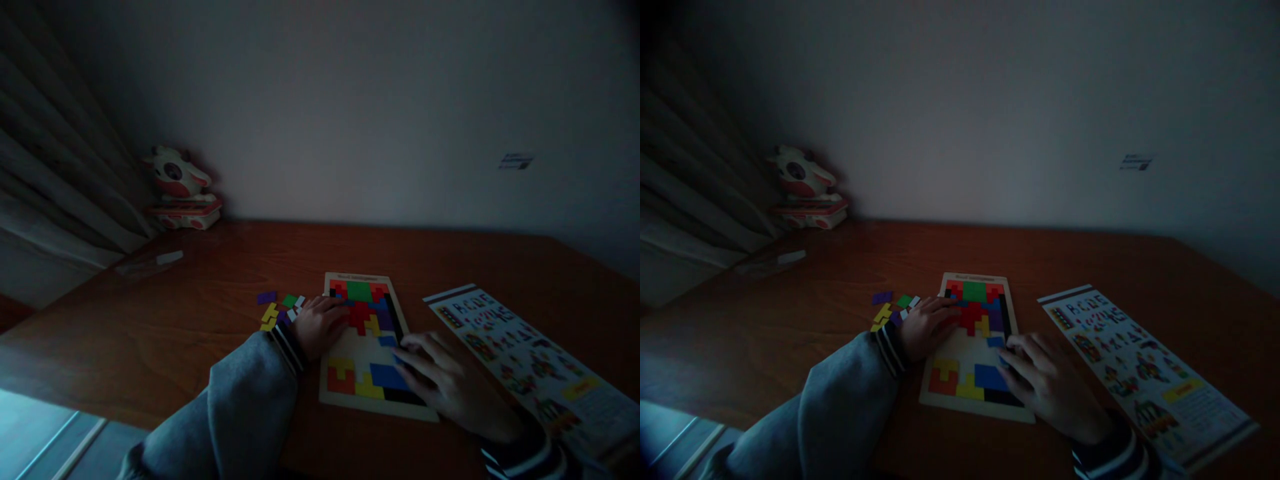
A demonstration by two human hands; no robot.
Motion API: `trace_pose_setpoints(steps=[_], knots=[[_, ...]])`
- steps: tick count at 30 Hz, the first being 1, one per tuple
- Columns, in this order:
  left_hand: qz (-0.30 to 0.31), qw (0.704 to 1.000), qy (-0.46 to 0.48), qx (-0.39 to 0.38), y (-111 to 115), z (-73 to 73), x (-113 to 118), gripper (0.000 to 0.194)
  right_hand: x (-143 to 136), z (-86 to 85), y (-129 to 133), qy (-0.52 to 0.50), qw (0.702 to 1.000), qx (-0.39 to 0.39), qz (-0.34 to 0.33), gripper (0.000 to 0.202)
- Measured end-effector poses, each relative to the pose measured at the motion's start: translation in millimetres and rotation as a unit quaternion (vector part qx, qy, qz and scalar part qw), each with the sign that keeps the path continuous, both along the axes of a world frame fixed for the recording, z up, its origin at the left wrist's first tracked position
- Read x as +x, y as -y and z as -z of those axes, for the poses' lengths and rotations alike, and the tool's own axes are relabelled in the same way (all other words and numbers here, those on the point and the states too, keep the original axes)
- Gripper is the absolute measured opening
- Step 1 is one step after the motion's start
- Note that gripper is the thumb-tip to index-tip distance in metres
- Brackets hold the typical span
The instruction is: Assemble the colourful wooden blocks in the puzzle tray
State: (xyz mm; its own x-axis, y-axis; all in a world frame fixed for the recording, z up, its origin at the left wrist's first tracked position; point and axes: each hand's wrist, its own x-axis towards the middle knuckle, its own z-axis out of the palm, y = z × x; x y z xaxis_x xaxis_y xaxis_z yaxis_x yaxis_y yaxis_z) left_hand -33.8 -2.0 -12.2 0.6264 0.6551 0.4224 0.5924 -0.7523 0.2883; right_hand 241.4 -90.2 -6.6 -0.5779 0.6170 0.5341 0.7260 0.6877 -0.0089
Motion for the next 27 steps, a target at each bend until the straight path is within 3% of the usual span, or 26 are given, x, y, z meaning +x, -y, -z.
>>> trace_pose_setpoints(steps=[7,14,27], knots=[[0.013,1.0,-0.014,0.018,1,1.0,-1,0.023,-4,2.0,5,0.007,0.999,0.027,0.029,0.021],[0.008,1.0,-0.02,0.007,1,1.2,1,0.024,-3,10.8,4,-0.001,0.996,-0.043,0.079,0.031],[0.013,1.0,-0.016,0.004,1,2.8,0,0.024,1,13.7,1,-0.033,0.992,-0.104,0.059,0.03]])
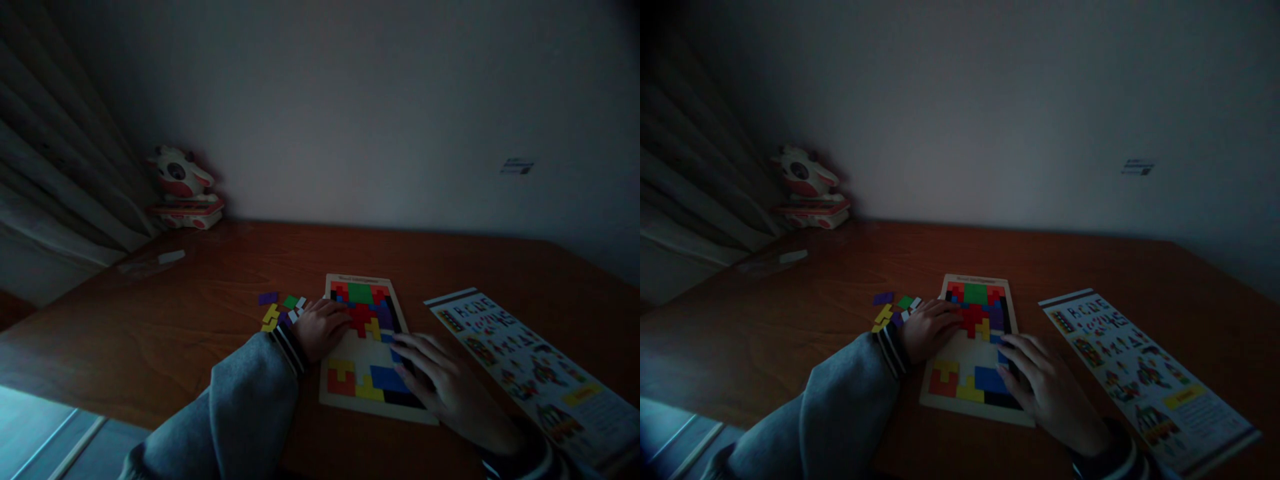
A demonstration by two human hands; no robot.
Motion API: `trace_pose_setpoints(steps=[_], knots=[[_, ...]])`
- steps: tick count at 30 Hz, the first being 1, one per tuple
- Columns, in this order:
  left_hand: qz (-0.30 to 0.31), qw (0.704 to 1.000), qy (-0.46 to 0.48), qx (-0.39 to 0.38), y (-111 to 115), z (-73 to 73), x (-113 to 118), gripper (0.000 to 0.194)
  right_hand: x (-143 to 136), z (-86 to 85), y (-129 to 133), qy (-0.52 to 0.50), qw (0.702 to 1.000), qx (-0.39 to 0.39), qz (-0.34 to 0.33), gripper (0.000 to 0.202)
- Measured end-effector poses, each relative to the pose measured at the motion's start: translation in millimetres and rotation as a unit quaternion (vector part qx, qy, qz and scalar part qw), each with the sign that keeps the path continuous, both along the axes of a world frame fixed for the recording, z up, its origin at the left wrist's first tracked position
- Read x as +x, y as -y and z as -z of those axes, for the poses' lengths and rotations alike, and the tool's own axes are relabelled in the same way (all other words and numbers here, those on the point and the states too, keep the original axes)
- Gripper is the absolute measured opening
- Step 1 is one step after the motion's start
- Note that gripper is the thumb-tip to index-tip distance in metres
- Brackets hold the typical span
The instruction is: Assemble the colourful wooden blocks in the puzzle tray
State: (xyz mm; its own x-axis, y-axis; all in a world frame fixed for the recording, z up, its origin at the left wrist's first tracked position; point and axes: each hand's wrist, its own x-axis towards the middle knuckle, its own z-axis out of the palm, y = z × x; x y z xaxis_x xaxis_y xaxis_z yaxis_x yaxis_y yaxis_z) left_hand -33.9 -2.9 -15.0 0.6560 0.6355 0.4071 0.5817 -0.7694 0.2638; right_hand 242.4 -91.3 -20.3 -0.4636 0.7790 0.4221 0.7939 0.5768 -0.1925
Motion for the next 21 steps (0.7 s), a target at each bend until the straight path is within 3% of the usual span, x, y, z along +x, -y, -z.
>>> trace_pose_setpoints(steps=[7,14,21], knots=[[0.009,1.0,0.005,0.004,4,-10.0,1,0.028,-3,-7.3,-10,-0.037,0.999,-0.026,0.014,0.04],[0.162,0.987,-0.009,0.014,12,-12.7,6,0.036,-4,-4.0,-24,-0.026,0.999,-0.029,0.02,0.041],[0.182,0.983,-0.033,-0.007,13,-12.5,6,0.036,-3,-4.6,-23,-0.027,0.999,-0.038,0.003,0.037]])
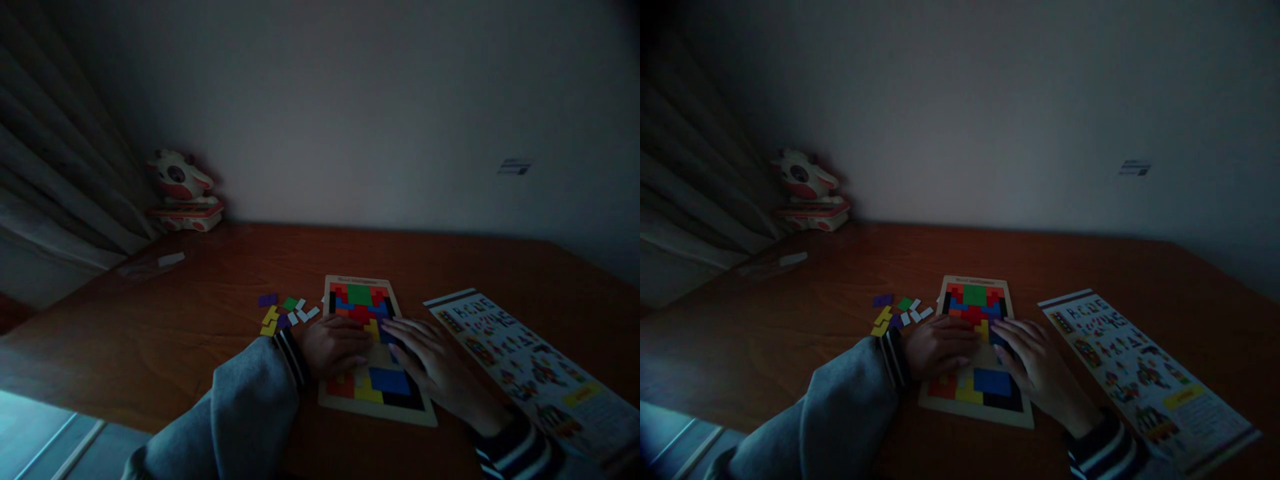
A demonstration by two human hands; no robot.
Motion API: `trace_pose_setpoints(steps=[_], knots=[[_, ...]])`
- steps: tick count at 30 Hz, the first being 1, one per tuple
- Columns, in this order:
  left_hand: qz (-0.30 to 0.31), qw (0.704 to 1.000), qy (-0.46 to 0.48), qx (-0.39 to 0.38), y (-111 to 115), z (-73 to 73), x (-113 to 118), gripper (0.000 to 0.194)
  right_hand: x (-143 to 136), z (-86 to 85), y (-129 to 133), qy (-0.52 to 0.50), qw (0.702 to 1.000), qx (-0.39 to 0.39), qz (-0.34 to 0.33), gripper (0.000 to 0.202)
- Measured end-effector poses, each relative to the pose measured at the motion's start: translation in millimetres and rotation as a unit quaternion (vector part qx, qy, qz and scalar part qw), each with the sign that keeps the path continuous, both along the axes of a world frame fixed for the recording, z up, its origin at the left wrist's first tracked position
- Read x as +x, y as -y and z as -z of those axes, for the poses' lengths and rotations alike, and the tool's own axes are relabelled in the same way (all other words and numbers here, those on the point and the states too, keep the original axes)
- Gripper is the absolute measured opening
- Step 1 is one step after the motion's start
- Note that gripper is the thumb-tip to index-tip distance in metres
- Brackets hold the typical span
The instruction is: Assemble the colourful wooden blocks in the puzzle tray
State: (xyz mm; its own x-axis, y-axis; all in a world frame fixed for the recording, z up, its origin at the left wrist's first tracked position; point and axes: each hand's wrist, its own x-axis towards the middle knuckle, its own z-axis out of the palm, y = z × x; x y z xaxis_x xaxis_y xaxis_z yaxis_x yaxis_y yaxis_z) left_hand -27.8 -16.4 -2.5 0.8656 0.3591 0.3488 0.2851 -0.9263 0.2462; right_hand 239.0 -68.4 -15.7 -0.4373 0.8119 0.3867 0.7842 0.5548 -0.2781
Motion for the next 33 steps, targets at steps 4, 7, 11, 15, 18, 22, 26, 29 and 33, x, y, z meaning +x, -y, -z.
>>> trace_pose_setpoints(steps=[4,7,11,15,18,22,26,29,33], knots=[[-0.002,1.0,-0.002,0.003,0,0.1,0,0.037,-1,0.3,0,-0.01,1.0,0.0,0.0,0.038],[-0.005,1.0,-0.009,0.004,1,-0.3,0,0.038,-2,-0.7,3,-0.02,1.0,0.014,-0.003,0.034],[-0.01,1.0,-0.017,0.002,2,-3.1,-1,0.038,-1,-3.9,7,-0.028,0.998,0.049,-0.02,0.024],[-0.01,1.0,-0.013,-0.001,1,-3.1,-1,0.039,2,-2.3,7,-0.013,0.998,0.056,-0.026,0.024],[-0.014,1.0,-0.007,0.001,0,0.3,0,0.04,4,2.2,6,-0.003,0.998,0.053,-0.019,0.024],[-0.018,1.0,-0.003,0.003,0,2.9,0,0.039,3,3.7,5,-0.006,0.999,0.05,-0.001,0.025],[-0.02,1.0,0.0,0.01,1,-0.2,0,0.039,0,-2.5,7,-0.023,0.998,0.051,0.002,0.025],[-0.03,0.999,0.017,0.021,0,-3.1,-1,0.037,-2,-7.4,6,-0.043,0.997,0.056,-0.003,0.022],[-0.057,0.997,0.037,0.046,-9,-5.2,-12,0.031,-7,-13.2,-1,-0.05,0.997,0.052,-0.007,0.021]])
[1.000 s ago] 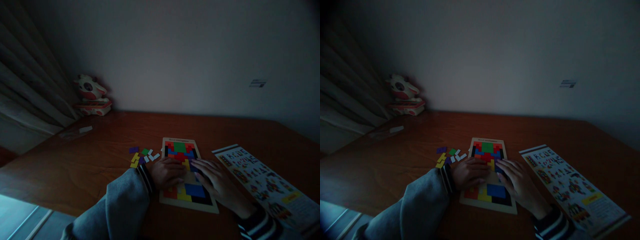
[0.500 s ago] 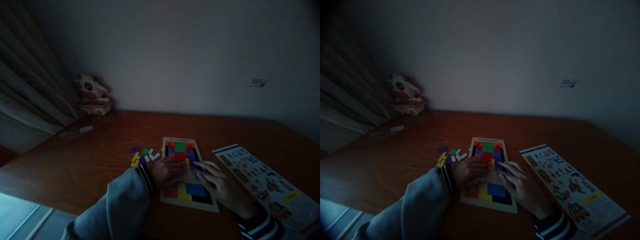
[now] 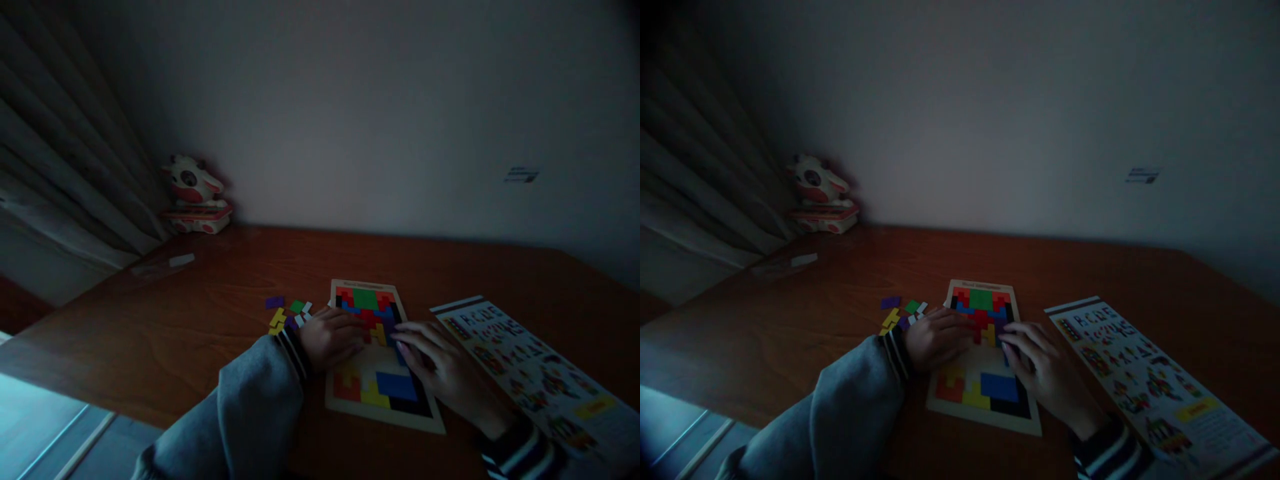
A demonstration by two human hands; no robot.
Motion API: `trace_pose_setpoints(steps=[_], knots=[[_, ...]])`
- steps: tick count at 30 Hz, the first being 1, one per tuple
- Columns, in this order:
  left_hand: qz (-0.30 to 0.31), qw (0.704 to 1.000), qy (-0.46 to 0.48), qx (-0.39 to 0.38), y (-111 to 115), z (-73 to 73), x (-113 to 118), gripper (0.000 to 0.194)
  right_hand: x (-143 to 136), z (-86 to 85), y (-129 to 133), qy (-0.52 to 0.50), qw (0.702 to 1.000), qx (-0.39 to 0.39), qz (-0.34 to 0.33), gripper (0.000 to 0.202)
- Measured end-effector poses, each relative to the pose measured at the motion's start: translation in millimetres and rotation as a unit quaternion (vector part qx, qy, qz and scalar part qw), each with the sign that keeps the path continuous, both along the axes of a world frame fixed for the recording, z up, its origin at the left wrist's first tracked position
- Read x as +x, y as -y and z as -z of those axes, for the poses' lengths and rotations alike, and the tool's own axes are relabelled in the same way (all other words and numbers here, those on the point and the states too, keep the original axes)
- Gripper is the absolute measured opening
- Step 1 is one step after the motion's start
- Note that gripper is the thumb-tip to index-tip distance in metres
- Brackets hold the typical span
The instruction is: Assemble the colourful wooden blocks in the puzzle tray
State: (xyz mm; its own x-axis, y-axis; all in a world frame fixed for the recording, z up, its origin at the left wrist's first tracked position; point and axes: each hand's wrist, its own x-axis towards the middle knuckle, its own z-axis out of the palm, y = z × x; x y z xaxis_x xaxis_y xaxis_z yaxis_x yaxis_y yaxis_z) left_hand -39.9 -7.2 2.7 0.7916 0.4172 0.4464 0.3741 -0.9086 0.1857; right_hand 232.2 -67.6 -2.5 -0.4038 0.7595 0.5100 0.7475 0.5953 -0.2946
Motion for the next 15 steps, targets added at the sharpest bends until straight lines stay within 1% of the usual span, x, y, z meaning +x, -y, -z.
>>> trace_pose_setpoints(steps=[2,4,7,9,11,13,15], knots=[[-0.029,0.999,0.003,0.017,-8,-0.9,-12,0.029,-5,-3.8,-7,0.0,1.0,0.005,-0.004,0.021],[-0.059,0.998,0.006,0.029,-15,-2.0,-29,0.028,-10,-7.6,-16,-0.003,1.0,0.009,-0.007,0.021],[-0.105,0.994,0.01,0.033,-24,-3.7,-63,0.029,-15,-9.1,-32,-0.017,1.0,0.005,0.003,0.023],[-0.143,0.989,0.0,0.028,-27,-4.2,-89,0.033,-16,-5.4,-40,-0.032,0.999,0.001,0.015,0.024],[-0.189,0.981,-0.029,0.009,-26,-3.7,-114,0.042,-13,1.3,-45,-0.047,0.998,0.0,0.032,0.026],[-0.21,0.976,-0.051,-0.009,-24,-1.7,-134,0.057,-9,8.9,-47,-0.05,0.997,-0.005,0.051,0.029],[-0.214,0.974,-0.064,-0.022,-21,1.3,-145,0.069,-3,15.5,-47,-0.04,0.997,-0.013,0.065,0.035]])
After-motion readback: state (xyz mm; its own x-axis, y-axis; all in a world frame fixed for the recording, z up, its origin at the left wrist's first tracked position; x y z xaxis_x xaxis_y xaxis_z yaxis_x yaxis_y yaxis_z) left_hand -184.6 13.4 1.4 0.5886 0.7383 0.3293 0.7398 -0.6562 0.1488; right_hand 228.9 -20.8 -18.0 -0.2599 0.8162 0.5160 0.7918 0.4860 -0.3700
